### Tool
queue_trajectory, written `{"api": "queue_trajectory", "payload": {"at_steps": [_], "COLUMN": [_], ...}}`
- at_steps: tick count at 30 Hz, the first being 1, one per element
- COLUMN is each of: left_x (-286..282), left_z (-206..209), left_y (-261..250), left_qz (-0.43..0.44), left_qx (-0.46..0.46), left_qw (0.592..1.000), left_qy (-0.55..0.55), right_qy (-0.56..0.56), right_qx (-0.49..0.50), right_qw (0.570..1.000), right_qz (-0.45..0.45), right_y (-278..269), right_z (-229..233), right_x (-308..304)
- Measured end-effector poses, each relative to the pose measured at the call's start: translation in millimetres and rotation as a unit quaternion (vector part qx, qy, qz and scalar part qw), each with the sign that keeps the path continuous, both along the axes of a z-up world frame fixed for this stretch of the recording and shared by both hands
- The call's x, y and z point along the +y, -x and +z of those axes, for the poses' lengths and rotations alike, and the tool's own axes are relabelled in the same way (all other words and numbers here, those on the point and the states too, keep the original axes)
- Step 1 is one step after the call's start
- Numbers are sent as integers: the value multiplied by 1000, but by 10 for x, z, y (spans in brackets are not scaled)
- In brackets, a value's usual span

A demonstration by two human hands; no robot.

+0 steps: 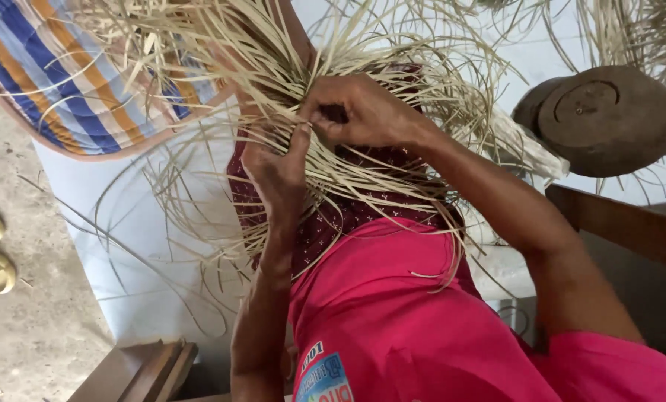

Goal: Hand-weaving a hat from dried plant fibers using a traditional interlacing technique.

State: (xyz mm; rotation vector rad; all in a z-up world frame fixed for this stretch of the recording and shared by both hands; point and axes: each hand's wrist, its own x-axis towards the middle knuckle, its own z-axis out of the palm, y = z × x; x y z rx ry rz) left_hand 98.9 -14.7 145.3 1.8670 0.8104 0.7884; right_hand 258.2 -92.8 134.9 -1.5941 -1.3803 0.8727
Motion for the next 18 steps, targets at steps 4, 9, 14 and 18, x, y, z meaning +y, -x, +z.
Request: {"api": "queue_trajectory", "payload": {"at_steps": [4, 9, 14, 18], "left_x": [30, 0, -1, -21], "left_z": [261, 279, 245, 214], "left_y": [-34, -89, -191, -172], "left_qz": [-60, -108, -48, 0], "left_qx": [-12, -45, 33, 79], "left_qw": [990, 958, 952, 940], "left_qy": [128, 264, 301, 332], "right_qy": [18, 80, 245, 581], "right_qx": [-51, -127, 64, 287], "right_qw": [996, 984, 967, 737], "right_qz": [69, 98, -30, -191], "right_y": [-68, 39, 603, 641], "right_z": [-92, 848, 1731, 1586], "right_x": [-1, 389, 1139, 1049]}}
